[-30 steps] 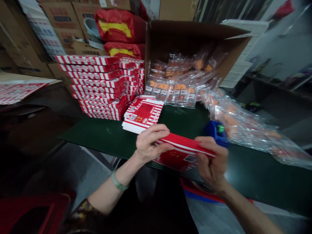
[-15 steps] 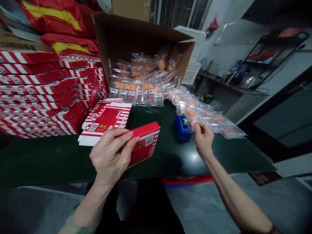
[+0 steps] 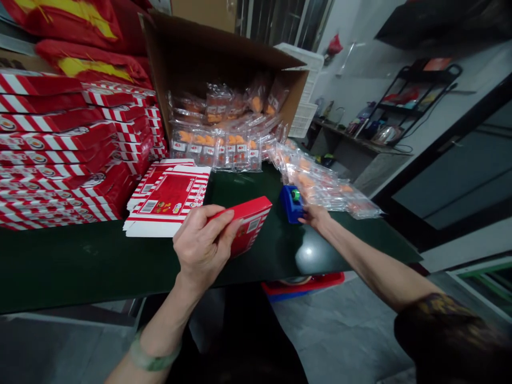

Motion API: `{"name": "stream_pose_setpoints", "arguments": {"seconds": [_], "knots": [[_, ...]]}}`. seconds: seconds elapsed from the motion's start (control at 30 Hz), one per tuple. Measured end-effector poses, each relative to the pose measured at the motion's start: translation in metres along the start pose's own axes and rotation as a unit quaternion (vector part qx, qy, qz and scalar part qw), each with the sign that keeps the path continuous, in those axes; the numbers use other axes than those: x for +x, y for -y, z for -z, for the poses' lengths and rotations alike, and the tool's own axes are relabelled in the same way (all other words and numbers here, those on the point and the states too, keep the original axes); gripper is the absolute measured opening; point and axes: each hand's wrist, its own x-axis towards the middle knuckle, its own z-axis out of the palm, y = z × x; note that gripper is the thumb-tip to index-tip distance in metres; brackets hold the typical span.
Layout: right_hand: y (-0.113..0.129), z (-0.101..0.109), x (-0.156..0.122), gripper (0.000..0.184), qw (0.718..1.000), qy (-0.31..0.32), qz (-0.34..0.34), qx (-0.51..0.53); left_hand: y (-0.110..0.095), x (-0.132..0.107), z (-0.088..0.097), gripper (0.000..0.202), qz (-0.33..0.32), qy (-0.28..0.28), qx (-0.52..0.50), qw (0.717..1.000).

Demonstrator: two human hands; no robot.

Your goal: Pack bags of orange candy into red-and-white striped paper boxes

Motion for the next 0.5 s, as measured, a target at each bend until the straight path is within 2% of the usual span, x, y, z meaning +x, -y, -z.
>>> {"name": "stream_pose_setpoints", "arguments": {"seconds": [0.13, 0.27, 0.4, 0.5], "knots": [[-0.016, -0.004, -0.021, 0.03, 0.996, -0.043, 0.043, 0.07, 0.005, 0.0, -0.003, 0.013, -0.004, -0.014, 0.002, 1.0], [-0.04, -0.003, -0.039, 0.028, 0.988, -0.056, 0.075, 0.12, 0.008, 0.002, -0.004, 0.012, 0.005, -0.027, 0.005, 1.0], [-0.062, -0.002, -0.04, 0.032, 0.992, -0.019, 0.045, 0.113, 0.006, 0.002, -0.004, 0.013, 0.004, -0.034, 0.001, 0.999], [-0.065, 0.0, -0.03, 0.033, 0.995, 0.02, 0.029, 0.088, 0.003, 0.0, -0.004, 0.018, 0.008, -0.047, -0.012, 0.999]]}}
